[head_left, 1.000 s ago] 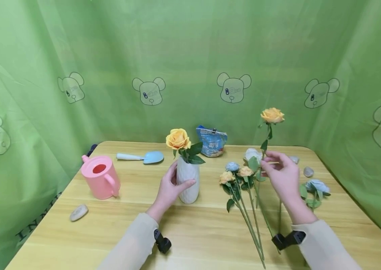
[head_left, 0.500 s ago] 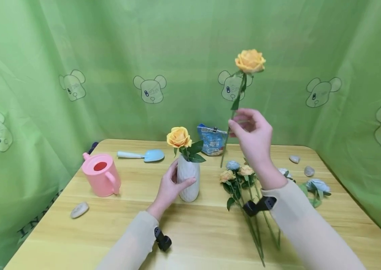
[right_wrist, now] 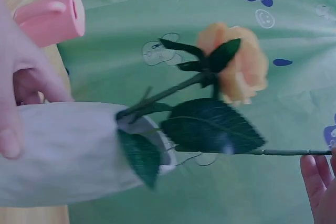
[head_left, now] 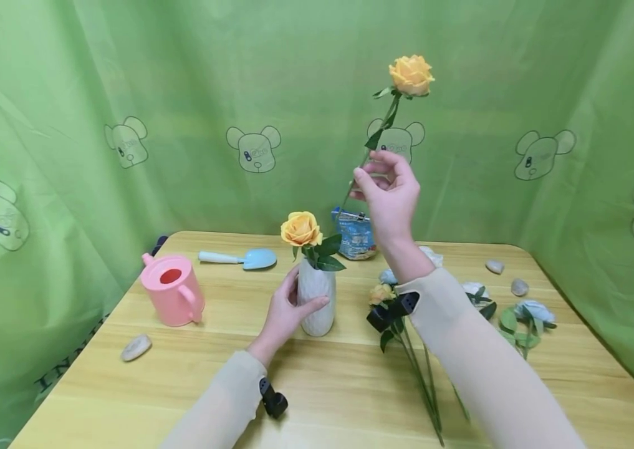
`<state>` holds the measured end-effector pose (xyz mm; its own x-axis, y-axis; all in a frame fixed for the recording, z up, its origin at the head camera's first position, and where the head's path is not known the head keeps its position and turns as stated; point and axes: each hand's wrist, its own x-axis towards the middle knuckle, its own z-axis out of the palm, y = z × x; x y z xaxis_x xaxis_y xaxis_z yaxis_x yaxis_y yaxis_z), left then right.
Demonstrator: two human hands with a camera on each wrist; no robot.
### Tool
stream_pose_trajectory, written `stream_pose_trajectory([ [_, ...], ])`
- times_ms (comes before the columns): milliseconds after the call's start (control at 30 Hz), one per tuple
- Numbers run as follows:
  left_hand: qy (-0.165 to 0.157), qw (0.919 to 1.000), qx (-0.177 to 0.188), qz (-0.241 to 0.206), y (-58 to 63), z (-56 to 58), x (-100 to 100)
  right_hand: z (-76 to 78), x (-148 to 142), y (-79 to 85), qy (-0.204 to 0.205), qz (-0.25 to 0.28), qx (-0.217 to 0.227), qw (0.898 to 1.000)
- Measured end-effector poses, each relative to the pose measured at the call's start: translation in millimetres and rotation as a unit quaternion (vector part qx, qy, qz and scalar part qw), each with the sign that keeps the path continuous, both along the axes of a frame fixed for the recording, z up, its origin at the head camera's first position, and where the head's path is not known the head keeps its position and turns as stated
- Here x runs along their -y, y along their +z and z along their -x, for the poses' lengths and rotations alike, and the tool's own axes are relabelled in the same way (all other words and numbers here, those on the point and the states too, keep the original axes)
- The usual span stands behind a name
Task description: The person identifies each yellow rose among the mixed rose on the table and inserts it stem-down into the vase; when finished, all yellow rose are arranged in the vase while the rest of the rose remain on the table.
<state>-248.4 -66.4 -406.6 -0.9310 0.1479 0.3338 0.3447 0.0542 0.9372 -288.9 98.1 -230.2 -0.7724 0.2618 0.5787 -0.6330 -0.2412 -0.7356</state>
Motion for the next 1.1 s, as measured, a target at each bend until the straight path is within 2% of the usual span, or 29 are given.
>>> stream_pose_trajectory([
  [200,0.004,1.0,0.005,0.001,-0.3,-0.6,1,7.4,8,-20.4,0.017,-0.053,0.032,0.998],
  [367,0.008,1.0,-0.002,0.002,-1.4,0.7,1,9.8,11,-35.6,0.034,-0.123,0.05,0.991],
  [600,0.006,0.9998,-0.016,-0.005,-3.2,2.2,0,9.4,9,-53.5,0.055,-0.17,0.063,0.982],
  [833,0.001,0.9999,-0.014,-0.005,-4.3,2.0,-2,12.5,-9,-74.2,0.05,-0.261,0.073,0.961],
  [967,0.005,1.0,-0.006,-0.004,-3.1,0.7,-2,13.9,-26,-88.5,0.067,-0.27,0.106,0.955],
  [1100,0.011,0.9999,0.003,-0.003,-1.8,-0.4,-1,11.8,-40,-100.1,0.068,-0.258,0.131,0.955],
])
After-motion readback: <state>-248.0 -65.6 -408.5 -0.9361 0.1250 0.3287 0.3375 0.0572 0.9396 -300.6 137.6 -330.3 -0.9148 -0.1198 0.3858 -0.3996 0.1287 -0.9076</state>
